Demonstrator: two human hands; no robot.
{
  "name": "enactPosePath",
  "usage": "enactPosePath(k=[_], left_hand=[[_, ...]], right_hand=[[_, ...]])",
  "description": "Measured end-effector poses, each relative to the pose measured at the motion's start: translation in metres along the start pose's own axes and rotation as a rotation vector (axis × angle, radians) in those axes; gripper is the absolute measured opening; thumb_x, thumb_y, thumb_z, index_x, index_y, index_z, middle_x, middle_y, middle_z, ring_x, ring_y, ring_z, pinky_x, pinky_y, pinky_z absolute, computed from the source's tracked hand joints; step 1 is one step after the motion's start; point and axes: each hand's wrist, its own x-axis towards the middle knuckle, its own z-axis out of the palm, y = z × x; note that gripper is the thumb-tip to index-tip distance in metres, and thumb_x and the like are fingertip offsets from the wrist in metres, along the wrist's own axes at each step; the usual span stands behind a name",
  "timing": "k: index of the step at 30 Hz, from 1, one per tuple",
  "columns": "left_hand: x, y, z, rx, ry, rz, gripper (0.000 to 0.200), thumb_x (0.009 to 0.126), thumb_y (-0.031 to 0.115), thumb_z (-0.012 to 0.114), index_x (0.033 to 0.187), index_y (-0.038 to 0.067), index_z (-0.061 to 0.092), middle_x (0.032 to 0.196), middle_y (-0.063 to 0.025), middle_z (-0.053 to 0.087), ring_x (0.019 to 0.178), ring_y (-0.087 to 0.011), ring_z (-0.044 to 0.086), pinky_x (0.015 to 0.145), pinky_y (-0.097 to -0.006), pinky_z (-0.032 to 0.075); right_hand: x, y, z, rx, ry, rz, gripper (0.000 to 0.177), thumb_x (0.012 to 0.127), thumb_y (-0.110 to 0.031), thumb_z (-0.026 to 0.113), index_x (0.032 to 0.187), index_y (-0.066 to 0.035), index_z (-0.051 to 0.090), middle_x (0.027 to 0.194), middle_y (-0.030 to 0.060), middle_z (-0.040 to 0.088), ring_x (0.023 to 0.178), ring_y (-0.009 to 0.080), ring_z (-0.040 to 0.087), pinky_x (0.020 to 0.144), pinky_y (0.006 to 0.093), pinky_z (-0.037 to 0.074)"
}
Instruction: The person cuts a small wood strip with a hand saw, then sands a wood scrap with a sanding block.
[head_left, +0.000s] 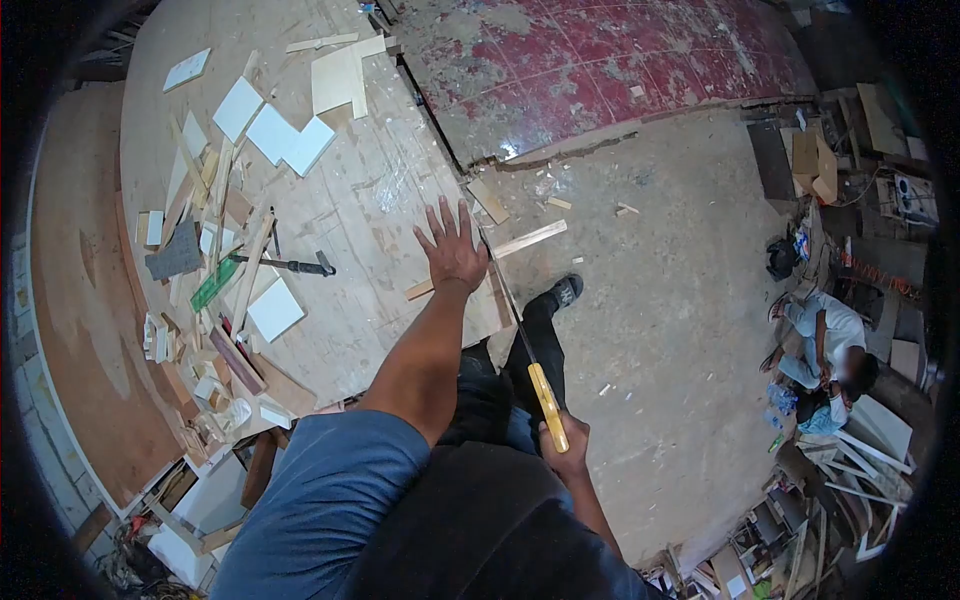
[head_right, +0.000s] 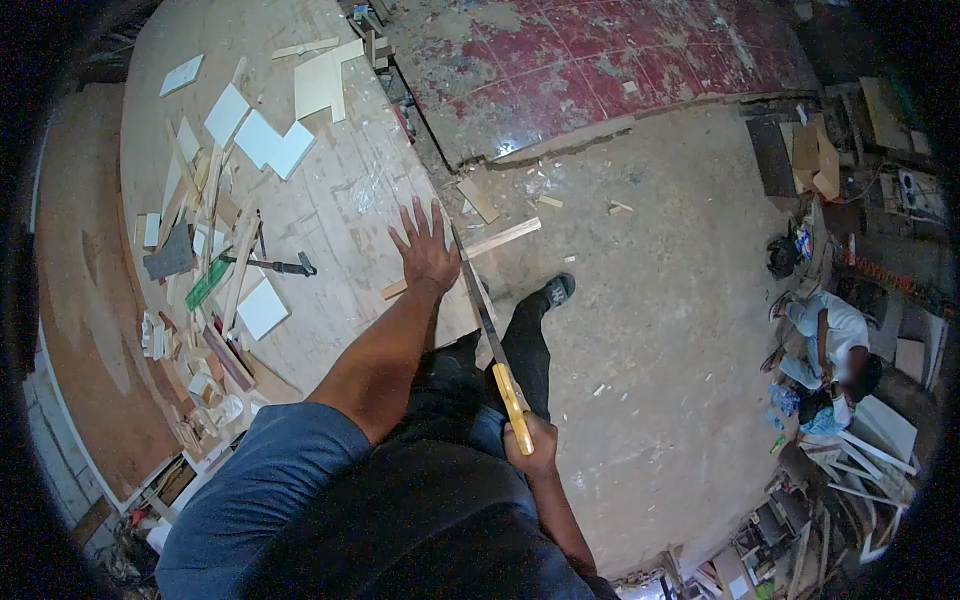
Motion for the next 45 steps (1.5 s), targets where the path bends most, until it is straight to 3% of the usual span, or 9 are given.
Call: enactPosePath(k=[13, 16, 19, 21, 28, 34, 39, 43, 45], left_hand=[[-0.001, 0.000, 0.006, 0.007, 0.009, -0.002, 0.089, 0.087, 0.044, 0.054, 0.156, 0.013, 0.006, 0.161, -0.0187, -0.001, 0.147, -0.0429, -0.006, 0.113, -0.0665, -0.003], [0.002, 0.001, 0.002, 0.039, 0.002, -0.020, 0.090, 0.087, 0.044, 0.054, 0.156, 0.013, 0.006, 0.161, -0.0186, -0.002, 0.147, -0.0429, -0.006, 0.113, -0.0665, -0.002], [0.001, 0.001, -0.003, -0.015, -0.028, -0.008, 0.090, 0.086, 0.038, 0.056, 0.156, 0.010, 0.006, 0.161, -0.0208, -0.004, 0.147, -0.0446, -0.006, 0.113, -0.0667, -0.001], [0.001, 0.002, -0.001, 0.057, -0.042, -0.021, 0.090, 0.087, 0.045, 0.053, 0.156, 0.014, 0.005, 0.161, -0.0183, -0.003, 0.147, -0.0427, -0.007, 0.113, -0.0665, -0.002], [0.003, 0.000, 0.005, 0.036, 0.016, -0.012, 0.091, 0.087, 0.046, 0.053, 0.156, 0.013, 0.004, 0.162, -0.0182, -0.004, 0.147, -0.0424, -0.007, 0.113, -0.0667, -0.002], [-0.002, 0.003, 0.000, 0.040, -0.050, -0.019, 0.091, 0.087, 0.043, 0.055, 0.156, 0.013, 0.004, 0.161, -0.0187, -0.005, 0.147, -0.0430, -0.007, 0.113, -0.0666, -0.002], [0.000, 0.004, -0.004, 0.006, -0.028, -0.008, 0.092, 0.085, 0.032, 0.060, 0.156, 0.010, 0.005, 0.160, -0.0217, -0.003, 0.147, -0.0451, -0.005, 0.113, -0.0669, 0.001], [-0.001, 0.006, -0.006, 0.023, -0.054, -0.014, 0.091, 0.086, 0.033, 0.059, 0.156, 0.010, 0.004, 0.160, -0.0217, -0.003, 0.146, -0.0453, -0.005, 0.112, -0.0673, 0.001], [-0.002, 0.005, -0.002, 0.074, -0.035, -0.019, 0.089, 0.087, 0.041, 0.055, 0.156, 0.013, 0.007, 0.161, -0.0193, -0.004, 0.147, -0.0435, -0.006, 0.113, -0.0668, -0.002]], right_hand=[[-0.005, -0.005, -0.007, -0.009, -0.019, 0.074, 0.017, 0.077, -0.010, 0.070, 0.074, -0.002, 0.056, 0.063, 0.0174, 0.055, 0.054, 0.0354, 0.060, 0.051, 0.0405, 0.047], [-0.011, 0.000, -0.004, -0.033, -0.005, -0.008, 0.017, 0.078, -0.010, 0.070, 0.074, -0.002, 0.056, 0.063, 0.0172, 0.055, 0.054, 0.0353, 0.060, 0.051, 0.0402, 0.046], [-0.012, -0.002, -0.007, 0.012, -0.030, 0.072, 0.017, 0.078, -0.010, 0.070, 0.074, -0.002, 0.055, 0.063, 0.0170, 0.055, 0.054, 0.0352, 0.059, 0.051, 0.0401, 0.046], [-0.011, -0.004, -0.010, -0.003, -0.028, 0.086, 0.017, 0.078, -0.010, 0.070, 0.074, -0.002, 0.055, 0.063, 0.0168, 0.055, 0.054, 0.0351, 0.059, 0.052, 0.0399, 0.046], [-0.018, 0.012, -0.010, -0.019, 0.006, 0.019, 0.017, 0.078, -0.011, 0.070, 0.074, -0.002, 0.055, 0.062, 0.0164, 0.054, 0.053, 0.0339, 0.059, 0.052, 0.0401, 0.046], [-0.016, 0.003, -0.014, -0.042, 0.028, 0.163, 0.017, 0.078, -0.012, 0.069, 0.074, -0.003, 0.056, 0.064, 0.0171, 0.056, 0.056, 0.0353, 0.060, 0.053, 0.0406, 0.046], [-0.021, 0.014, -0.011, -0.100, -0.045, -0.108, 0.017, 0.078, -0.014, 0.071, 0.076, -0.003, 0.058, 0.066, 0.0178, 0.056, 0.060, 0.0381, 0.060, 0.055, 0.0425, 0.048], [-0.021, 0.011, -0.010, -0.128, -0.054, -0.075, 0.017, 0.078, -0.014, 0.071, 0.077, -0.003, 0.058, 0.066, 0.0176, 0.056, 0.060, 0.0381, 0.060, 0.055, 0.0421, 0.048], [-0.024, 0.010, -0.008, -0.073, -0.026, -0.032, 0.017, 0.078, -0.013, 0.071, 0.077, -0.003, 0.058, 0.066, 0.0173, 0.056, 0.060, 0.0373, 0.060, 0.056, 0.0418, 0.048]])
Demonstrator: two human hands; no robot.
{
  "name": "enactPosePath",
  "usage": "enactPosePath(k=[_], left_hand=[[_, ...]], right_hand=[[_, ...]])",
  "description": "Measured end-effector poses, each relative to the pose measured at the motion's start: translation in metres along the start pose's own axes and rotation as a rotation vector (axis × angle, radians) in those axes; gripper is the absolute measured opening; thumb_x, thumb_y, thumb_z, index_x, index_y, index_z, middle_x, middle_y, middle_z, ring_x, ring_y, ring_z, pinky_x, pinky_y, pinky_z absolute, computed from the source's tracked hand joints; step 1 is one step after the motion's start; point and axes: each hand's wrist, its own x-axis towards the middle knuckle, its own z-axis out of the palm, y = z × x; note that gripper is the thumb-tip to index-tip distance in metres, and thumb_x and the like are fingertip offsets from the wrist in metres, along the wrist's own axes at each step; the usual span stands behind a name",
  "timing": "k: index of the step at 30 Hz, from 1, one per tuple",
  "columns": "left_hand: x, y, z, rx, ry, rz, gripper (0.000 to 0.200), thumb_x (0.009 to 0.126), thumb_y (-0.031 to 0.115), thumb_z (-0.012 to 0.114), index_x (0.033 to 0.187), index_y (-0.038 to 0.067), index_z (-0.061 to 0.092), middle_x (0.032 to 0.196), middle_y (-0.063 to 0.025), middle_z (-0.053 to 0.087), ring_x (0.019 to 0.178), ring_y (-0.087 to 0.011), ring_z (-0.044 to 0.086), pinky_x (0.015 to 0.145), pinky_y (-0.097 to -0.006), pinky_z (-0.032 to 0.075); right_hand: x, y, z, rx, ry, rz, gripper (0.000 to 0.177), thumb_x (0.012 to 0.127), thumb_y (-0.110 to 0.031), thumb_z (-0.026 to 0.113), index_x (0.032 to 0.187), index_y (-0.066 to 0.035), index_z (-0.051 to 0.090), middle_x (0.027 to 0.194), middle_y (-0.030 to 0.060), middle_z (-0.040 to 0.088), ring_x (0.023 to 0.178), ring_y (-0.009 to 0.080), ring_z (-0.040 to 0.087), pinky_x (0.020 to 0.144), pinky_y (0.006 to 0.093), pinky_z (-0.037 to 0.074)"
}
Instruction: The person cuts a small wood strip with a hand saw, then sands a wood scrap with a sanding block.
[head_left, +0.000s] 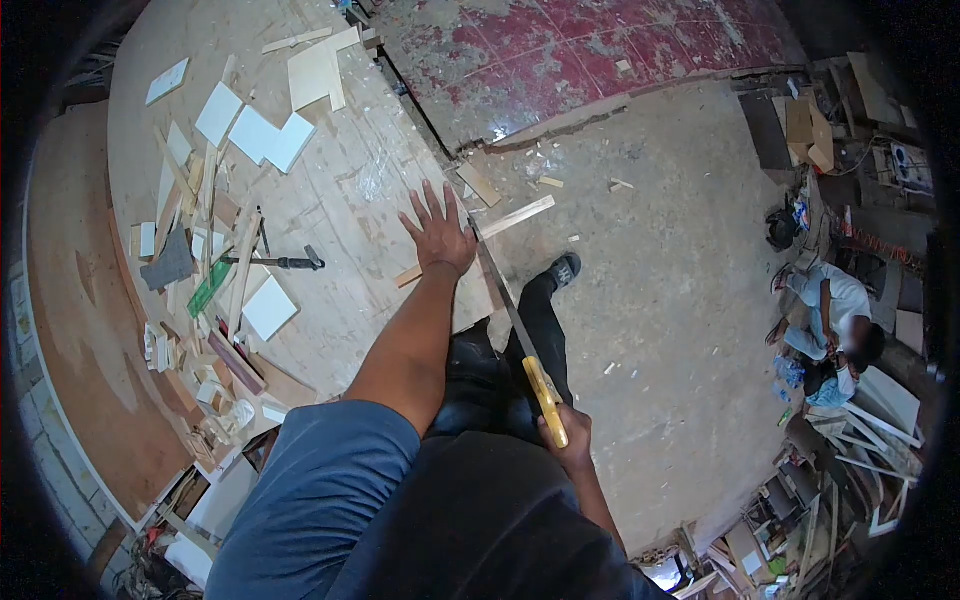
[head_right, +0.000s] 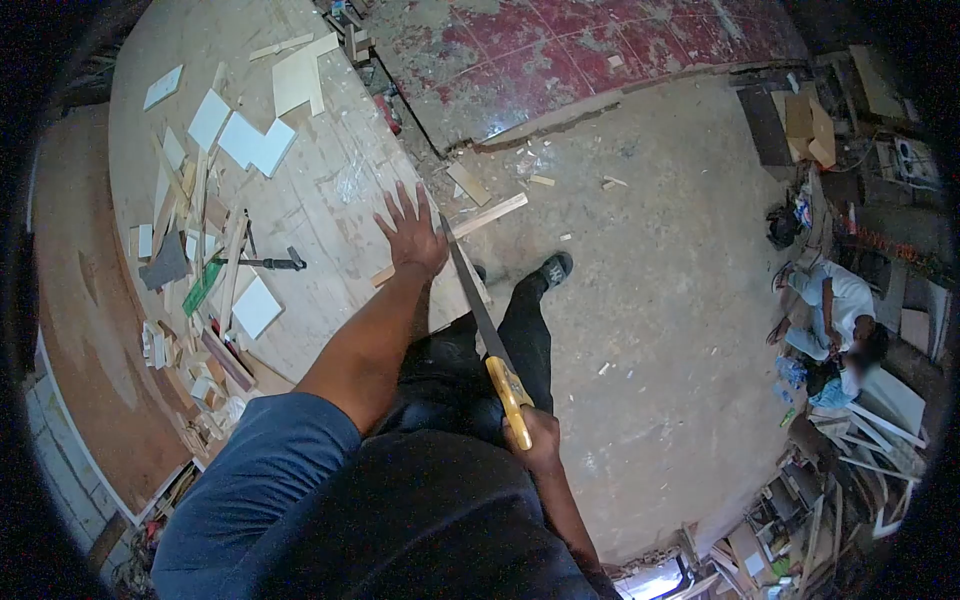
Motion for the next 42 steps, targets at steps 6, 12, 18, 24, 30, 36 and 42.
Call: enactPosePath(k=[6, 12, 18, 24, 30, 36, 42], left_hand=[[0.001, 0.000, 0.002, -0.034, 0.020, 0.014, 0.090, 0.088, 0.036, 0.057, 0.156, 0.011, 0.004, 0.160, -0.0215, -0.004, 0.146, -0.0459, -0.005, 0.112, -0.0674, 0.002], [0.002, -0.002, 0.007, -0.008, 0.027, 0.005, 0.090, 0.087, 0.045, 0.055, 0.156, 0.014, 0.006, 0.161, -0.0191, -0.003, 0.147, -0.0435, -0.006, 0.112, -0.0675, -0.001], [-0.001, -0.002, 0.002, -0.056, 0.053, 0.038, 0.090, 0.088, 0.038, 0.055, 0.156, 0.009, 0.003, 0.160, -0.0222, -0.001, 0.146, -0.0462, -0.005, 0.112, -0.0678, 0.000], [-0.001, -0.003, 0.003, -0.027, 0.031, 0.045, 0.086, 0.089, 0.036, 0.051, 0.156, 0.009, 0.004, 0.160, -0.0227, -0.002, 0.146, -0.0469, -0.006, 0.112, -0.0683, -0.001], [-0.002, -0.001, 0.000, -0.044, 0.021, 0.030, 0.085, 0.089, 0.035, 0.052, 0.156, 0.009, 0.005, 0.161, -0.0224, -0.001, 0.146, -0.0465, -0.005, 0.112, -0.0680, -0.001], [0.000, -0.002, 0.001, -0.047, 0.028, 0.035, 0.084, 0.089, 0.032, 0.052, 0.156, 0.009, 0.007, 0.161, -0.0221, 0.000, 0.146, -0.0463, -0.004, 0.112, -0.0679, 0.000], [0.004, -0.002, 0.009, 0.031, 0.016, 0.013, 0.081, 0.089, 0.027, 0.052, 0.155, 0.008, 0.009, 0.160, -0.0217, 0.000, 0.146, -0.0460, -0.003, 0.112, -0.0680, 0.000]], right_hand=[[0.004, -0.011, -0.013, 0.032, 0.008, -0.003, 0.021, 0.080, -0.012, 0.071, 0.072, -0.004, 0.053, 0.060, 0.0148, 0.053, 0.052, 0.0319, 0.055, 0.052, 0.0388, 0.043], [-0.006, -0.008, -0.009, -0.043, 0.007, 0.002, 0.022, 0.079, -0.009, 0.069, 0.069, -0.004, 0.051, 0.059, 0.0145, 0.051, 0.050, 0.0297, 0.054, 0.051, 0.0381, 0.043], [0.001, -0.009, -0.013, 0.029, 0.065, -0.032, 0.020, 0.078, -0.009, 0.068, 0.070, -0.003, 0.052, 0.058, 0.0147, 0.052, 0.049, 0.0319, 0.053, 0.050, 0.0387, 0.043], [0.014, -0.003, -0.006, -0.075, 0.095, -0.129, 0.016, 0.075, -0.008, 0.072, 0.079, -0.001, 0.058, 0.068, 0.0179, 0.059, 0.058, 0.0354, 0.061, 0.054, 0.0411, 0.048], [0.094, 0.018, 0.043, 0.042, 0.145, -0.159, 0.014, 0.079, -0.007, 0.068, 0.090, 0.000, 0.063, 0.073, 0.0178, 0.063, 0.063, 0.0355, 0.064, 0.059, 0.0414, 0.051], [0.121, 0.031, 0.060, 0.081, 0.034, -0.114, 0.011, 0.081, -0.009, 0.063, 0.089, -0.001, 0.063, 0.075, 0.0180, 0.064, 0.068, 0.0361, 0.066, 0.063, 0.0414, 0.053], [0.112, 0.032, 0.060, 0.048, 0.034, -0.144, 0.013, 0.080, -0.011, 0.065, 0.088, -0.001, 0.062, 0.078, 0.0190, 0.064, 0.070, 0.0369, 0.066, 0.064, 0.0420, 0.053]])
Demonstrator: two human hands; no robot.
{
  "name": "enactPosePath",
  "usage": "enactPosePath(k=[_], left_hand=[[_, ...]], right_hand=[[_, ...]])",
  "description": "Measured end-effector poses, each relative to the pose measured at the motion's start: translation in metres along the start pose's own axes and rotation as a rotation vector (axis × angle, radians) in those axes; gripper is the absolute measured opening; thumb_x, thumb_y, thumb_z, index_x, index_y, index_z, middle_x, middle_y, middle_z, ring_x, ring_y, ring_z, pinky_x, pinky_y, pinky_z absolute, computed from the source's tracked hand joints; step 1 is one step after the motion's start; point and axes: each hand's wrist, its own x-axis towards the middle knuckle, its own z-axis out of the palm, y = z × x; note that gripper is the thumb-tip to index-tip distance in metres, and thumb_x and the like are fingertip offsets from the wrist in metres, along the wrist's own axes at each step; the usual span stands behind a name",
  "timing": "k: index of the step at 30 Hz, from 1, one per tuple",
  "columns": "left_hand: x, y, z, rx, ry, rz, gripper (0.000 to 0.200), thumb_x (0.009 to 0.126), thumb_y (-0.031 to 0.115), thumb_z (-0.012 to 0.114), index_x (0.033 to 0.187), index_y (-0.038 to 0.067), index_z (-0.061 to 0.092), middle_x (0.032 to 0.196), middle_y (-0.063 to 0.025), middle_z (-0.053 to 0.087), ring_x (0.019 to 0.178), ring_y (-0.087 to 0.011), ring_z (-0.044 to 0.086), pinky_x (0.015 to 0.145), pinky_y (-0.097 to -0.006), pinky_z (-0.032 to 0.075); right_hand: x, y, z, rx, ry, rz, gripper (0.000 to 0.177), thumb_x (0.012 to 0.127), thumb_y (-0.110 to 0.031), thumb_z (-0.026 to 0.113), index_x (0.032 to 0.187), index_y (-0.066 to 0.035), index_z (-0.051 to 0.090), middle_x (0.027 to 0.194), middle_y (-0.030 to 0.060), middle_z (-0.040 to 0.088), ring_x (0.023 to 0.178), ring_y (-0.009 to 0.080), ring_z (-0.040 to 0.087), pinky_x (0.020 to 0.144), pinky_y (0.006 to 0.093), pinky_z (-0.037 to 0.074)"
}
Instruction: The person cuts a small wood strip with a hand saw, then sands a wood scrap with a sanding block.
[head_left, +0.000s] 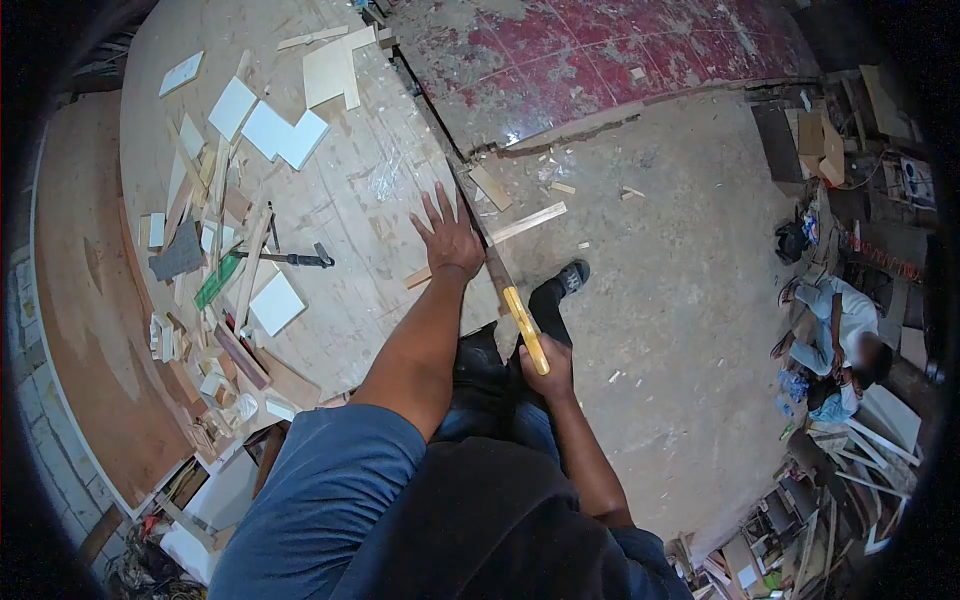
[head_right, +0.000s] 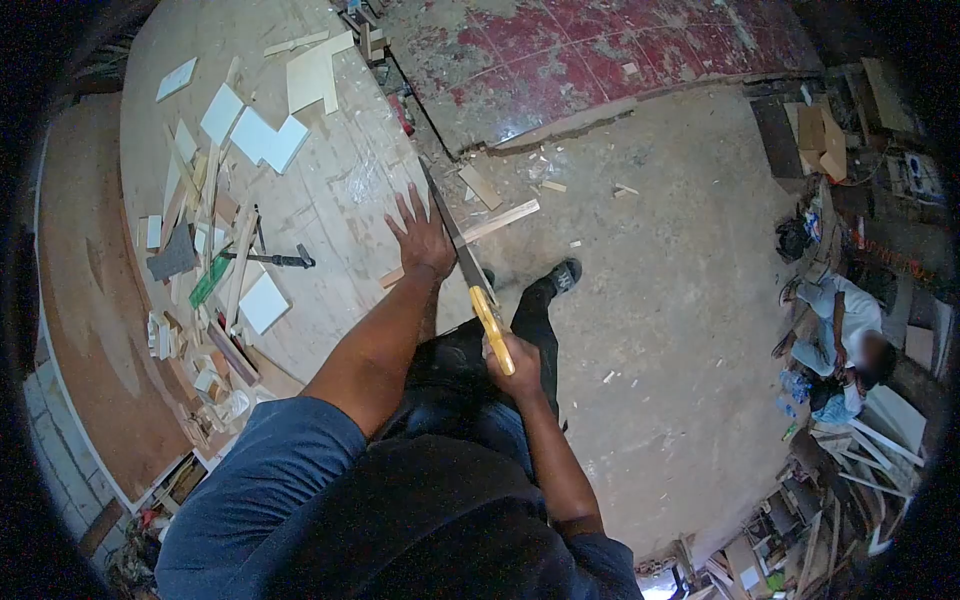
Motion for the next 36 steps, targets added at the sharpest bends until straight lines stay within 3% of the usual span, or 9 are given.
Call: enactPosePath(k=[2, 8, 11, 17, 25, 30, 32, 36], left_hand=[[-0.001, 0.001, -0.004, -0.019, 0.002, 0.000, 0.082, 0.089, 0.027, 0.052, 0.155, 0.008, 0.009, 0.160, -0.0214, -0.001, 0.146, -0.0458, -0.004, 0.112, -0.0680, 0.000], [-0.002, 0.001, -0.006, -0.057, -0.010, 0.001, 0.084, 0.088, 0.027, 0.054, 0.155, 0.008, 0.007, 0.161, -0.0210, -0.003, 0.147, -0.0451, -0.005, 0.112, -0.0679, 0.001], [-0.002, 0.001, -0.007, -0.050, -0.010, -0.002, 0.085, 0.088, 0.029, 0.055, 0.156, 0.009, 0.007, 0.161, -0.0211, -0.002, 0.147, -0.0452, -0.005, 0.112, -0.0679, 0.001], [0.000, 0.001, -0.003, -0.046, -0.002, -0.006, 0.087, 0.088, 0.034, 0.055, 0.156, 0.011, 0.007, 0.161, -0.0214, -0.003, 0.146, -0.0456, -0.006, 0.112, -0.0681, 0.001], [0.001, 0.003, -0.002, -0.059, 0.000, -0.020, 0.088, 0.088, 0.032, 0.055, 0.156, 0.013, 0.003, 0.161, -0.0210, -0.005, 0.146, -0.0460, -0.006, 0.112, -0.0682, 0.001], [0.003, 0.006, -0.002, -0.038, -0.045, -0.065, 0.078, 0.090, 0.027, 0.047, 0.156, 0.016, 0.006, 0.161, -0.0186, -0.004, 0.147, -0.0457, -0.005, 0.111, -0.0704, 0.002], [0.006, 0.007, 0.003, -0.022, -0.048, -0.073, 0.077, 0.091, 0.026, 0.046, 0.157, 0.017, 0.005, 0.161, -0.0186, -0.005, 0.146, -0.0462, -0.005, 0.111, -0.0706, 0.002], [0.005, 0.006, -0.004, -0.019, -0.076, -0.066, 0.076, 0.092, 0.026, 0.043, 0.157, 0.017, 0.004, 0.161, -0.0187, -0.005, 0.146, -0.0475, -0.006, 0.110, -0.0709, 0.001]], right_hand=[[-0.003, -0.002, 0.000, 0.055, 0.043, -0.044, 0.016, 0.081, -0.011, 0.068, 0.078, -0.002, 0.055, 0.068, 0.0175, 0.056, 0.064, 0.0399, 0.060, 0.058, 0.0447, 0.047], [-0.026, 0.012, 0.000, 0.045, 0.049, -0.083, 0.017, 0.082, -0.011, 0.067, 0.077, -0.002, 0.054, 0.065, 0.0171, 0.053, 0.060, 0.0385, 0.058, 0.055, 0.0433, 0.045], [-0.043, 0.021, -0.005, 0.017, 0.015, -0.052, 0.014, 0.078, -0.007, 0.068, 0.088, 0.000, 0.060, 0.074, 0.0195, 0.061, 0.065, 0.0387, 0.063, 0.060, 0.0426, 0.051], [-0.063, 0.011, -0.021, 0.008, 0.011, 0.012, 0.011, 0.077, -0.006, 0.068, 0.082, 0.000, 0.059, 0.068, 0.0186, 0.058, 0.060, 0.0385, 0.061, 0.055, 0.0420, 0.049], [-0.055, -0.024, -0.024, -0.036, -0.031, 0.107, 0.013, 0.078, -0.009, 0.068, 0.081, -0.001, 0.058, 0.070, 0.0204, 0.060, 0.063, 0.0397, 0.062, 0.057, 0.0436, 0.050], [-0.036, -0.064, -0.030, -0.014, -0.048, 0.141, 0.017, 0.080, -0.011, 0.068, 0.074, -0.002, 0.055, 0.066, 0.0193, 0.058, 0.059, 0.0386, 0.061, 0.055, 0.0416, 0.048], [-0.029, -0.077, -0.034, 0.030, -0.125, 0.262, 0.020, 0.080, -0.013, 0.069, 0.072, -0.002, 0.055, 0.064, 0.0194, 0.057, 0.058, 0.0384, 0.061, 0.054, 0.0413, 0.047], [-0.030, -0.074, -0.028, -0.036, -0.078, 0.147, 0.022, 0.081, -0.013, 0.069, 0.070, -0.002, 0.054, 0.061, 0.0184, 0.056, 0.054, 0.0360, 0.060, 0.052, 0.0400, 0.046]])
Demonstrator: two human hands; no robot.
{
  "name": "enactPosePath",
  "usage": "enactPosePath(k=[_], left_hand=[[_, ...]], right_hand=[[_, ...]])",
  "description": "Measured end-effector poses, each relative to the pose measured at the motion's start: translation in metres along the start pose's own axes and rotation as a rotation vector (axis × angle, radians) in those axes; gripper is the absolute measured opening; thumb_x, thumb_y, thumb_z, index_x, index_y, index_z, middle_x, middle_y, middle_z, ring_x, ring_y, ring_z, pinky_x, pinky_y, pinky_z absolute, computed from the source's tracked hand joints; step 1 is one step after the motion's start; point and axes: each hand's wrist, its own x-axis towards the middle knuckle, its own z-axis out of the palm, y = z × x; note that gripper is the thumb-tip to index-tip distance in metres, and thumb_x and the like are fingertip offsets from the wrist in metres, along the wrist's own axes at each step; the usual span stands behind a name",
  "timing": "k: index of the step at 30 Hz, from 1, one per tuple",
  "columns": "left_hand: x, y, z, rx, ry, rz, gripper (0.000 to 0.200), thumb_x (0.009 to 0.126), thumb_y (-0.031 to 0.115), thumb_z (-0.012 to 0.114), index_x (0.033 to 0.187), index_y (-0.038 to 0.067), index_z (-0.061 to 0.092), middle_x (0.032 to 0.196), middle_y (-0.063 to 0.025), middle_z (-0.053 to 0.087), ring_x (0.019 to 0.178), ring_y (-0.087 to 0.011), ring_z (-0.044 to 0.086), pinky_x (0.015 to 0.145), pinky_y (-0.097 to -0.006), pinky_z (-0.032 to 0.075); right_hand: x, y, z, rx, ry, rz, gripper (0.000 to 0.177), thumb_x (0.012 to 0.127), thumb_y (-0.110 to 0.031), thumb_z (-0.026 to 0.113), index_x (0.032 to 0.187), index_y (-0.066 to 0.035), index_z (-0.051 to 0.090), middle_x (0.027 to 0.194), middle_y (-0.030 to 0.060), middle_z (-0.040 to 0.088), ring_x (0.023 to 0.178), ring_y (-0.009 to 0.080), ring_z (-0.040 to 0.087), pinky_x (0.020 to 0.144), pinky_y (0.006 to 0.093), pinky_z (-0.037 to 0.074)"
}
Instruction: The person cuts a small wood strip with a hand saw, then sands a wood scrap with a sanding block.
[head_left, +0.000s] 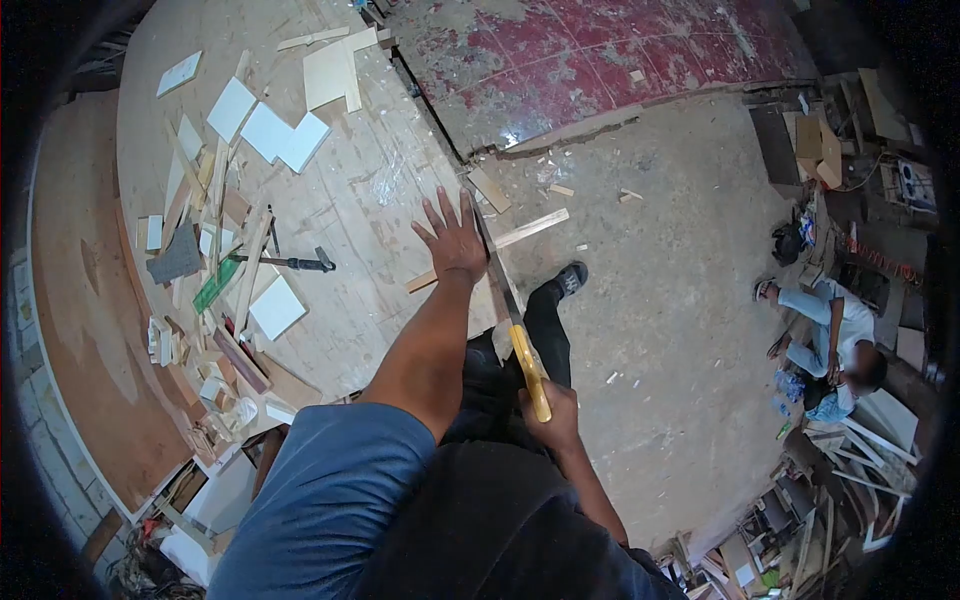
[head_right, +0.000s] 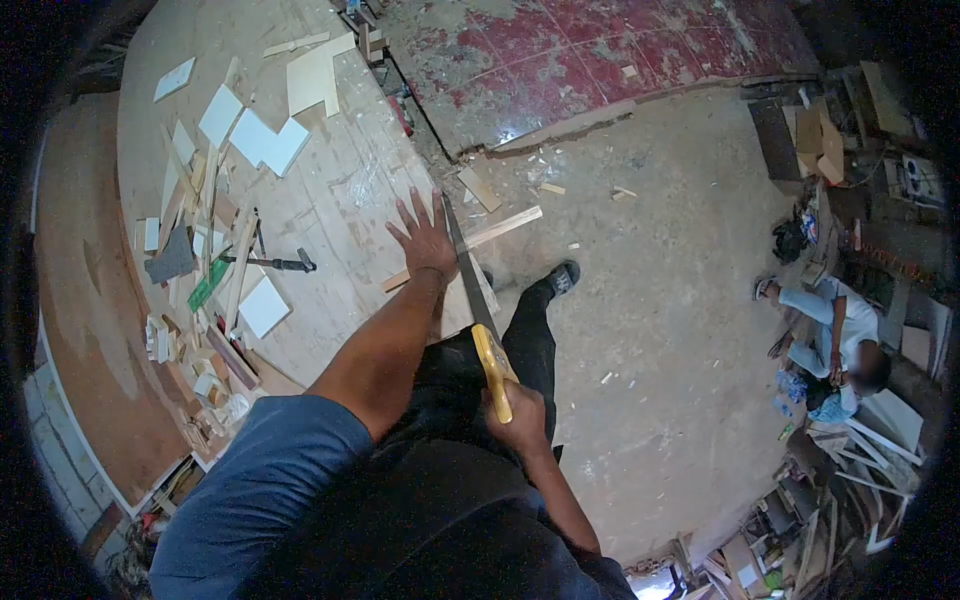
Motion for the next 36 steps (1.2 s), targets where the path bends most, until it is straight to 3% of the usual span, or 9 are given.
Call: enactPosePath(k=[10, 12, 22, 24, 25, 30, 32, 33, 36], left_hand=[[0.001, -0.002, -0.002, -0.017, -0.016, -0.001, 0.077, 0.092, 0.028, 0.043, 0.157, 0.018, 0.003, 0.162, -0.0170, -0.005, 0.146, -0.0469, -0.007, 0.111, -0.0708, 0.000], [0.002, -0.003, 0.000, -0.034, 0.001, 0.015, 0.089, 0.088, 0.030, 0.054, 0.156, 0.016, 0.000, 0.161, -0.0200, -0.008, 0.145, -0.0483, -0.009, 0.109, -0.0728, 0.002], [0.011, -0.008, 0.003, -0.059, -0.034, 0.032, 0.084, 0.090, 0.032, 0.050, 0.156, 0.014, 0.001, 0.160, -0.0217, -0.006, 0.145, -0.0503, -0.007, 0.108, -0.0743, 0.003], [0.007, -0.009, 0.012, 0.126, 0.147, 0.043, 0.084, 0.090, 0.037, 0.050, 0.156, 0.015, 0.003, 0.161, -0.0193, -0.005, 0.146, -0.0490, -0.005, 0.108, -0.0742, 0.000], [0.006, -0.007, 0.010, 0.101, 0.005, 0.028, 0.082, 0.090, 0.037, 0.049, 0.156, 0.015, 0.005, 0.161, -0.0198, -0.004, 0.145, -0.0491, -0.004, 0.108, -0.0741, 0.001], [0.005, -0.004, -0.004, -0.052, -0.019, 0.055, 0.091, 0.088, 0.035, 0.057, 0.156, 0.012, 0.001, 0.160, -0.0224, -0.009, 0.144, -0.0501, -0.009, 0.108, -0.0735, 0.001], [0.004, -0.005, 0.001, -0.024, -0.018, 0.034, 0.090, 0.089, 0.034, 0.055, 0.156, 0.012, 0.001, 0.160, -0.0220, -0.009, 0.145, -0.0494, -0.010, 0.109, -0.0729, -0.001], [0.003, -0.004, -0.003, 0.007, -0.033, 0.021, 0.079, 0.093, 0.039, 0.045, 0.157, 0.016, 0.003, 0.162, -0.0185, -0.005, 0.146, -0.0482, -0.006, 0.108, -0.0734, 0.000], [0.002, -0.005, -0.007, -0.004, -0.044, 0.029, 0.080, 0.093, 0.040, 0.045, 0.157, 0.016, 0.002, 0.161, -0.0190, -0.005, 0.145, -0.0488, -0.006, 0.108, -0.0739, 0.000]], right_hand=[[-0.020, 0.020, -0.008, 0.030, -0.050, 0.068, 0.014, 0.081, -0.012, 0.068, 0.078, -0.001, 0.059, 0.066, 0.0191, 0.059, 0.058, 0.0366, 0.062, 0.055, 0.0403, 0.050], [-0.020, 0.019, -0.010, 0.024, -0.056, 0.060, 0.014, 0.081, -0.012, 0.067, 0.078, -0.002, 0.059, 0.064, 0.0185, 0.058, 0.056, 0.0356, 0.062, 0.054, 0.0393, 0.049], [-0.002, 0.003, -0.014, 0.109, -0.165, 0.160, 0.011, 0.081, -0.010, 0.067, 0.079, -0.002, 0.060, 0.067, 0.0178, 0.060, 0.058, 0.0338, 0.063, 0.056, 0.0384, 0.049], [0.000, -0.006, -0.008, 0.083, -0.277, 0.105, 0.008, 0.080, -0.007, 0.068, 0.081, -0.003, 0.062, 0.072, 0.0171, 0.062, 0.064, 0.0336, 0.065, 0.060, 0.0389, 0.050], [-0.014, 0.003, -0.001, 0.122, -0.231, 0.142, 0.009, 0.079, -0.008, 0.068, 0.081, -0.002, 0.062, 0.072, 0.0178, 0.063, 0.064, 0.0340, 0.065, 0.060, 0.0391, 0.050], [-0.011, -0.011, -0.021, 0.092, -0.132, 0.310, 0.012, 0.078, -0.009, 0.070, 0.082, -0.001, 0.062, 0.072, 0.0198, 0.063, 0.066, 0.0348, 0.067, 0.060, 0.0393, 0.051], [-0.009, -0.021, -0.019, 0.091, -0.107, 0.238, 0.013, 0.079, -0.010, 0.069, 0.082, 0.000, 0.062, 0.070, 0.0198, 0.062, 0.064, 0.0338, 0.067, 0.059, 0.0383, 0.051], [-0.011, -0.021, -0.018, 0.073, -0.104, 0.278, 0.012, 0.079, -0.010, 0.068, 0.081, -0.001, 0.062, 0.068, 0.0180, 0.062, 0.063, 0.0321, 0.066, 0.059, 0.0377, 0.052], [-0.013, -0.023, -0.015, 0.113, -0.077, 0.282, 0.011, 0.080, -0.010, 0.068, 0.080, -0.001, 0.062, 0.068, 0.0174, 0.062, 0.061, 0.0301, 0.066, 0.058, 0.0373, 0.051]])
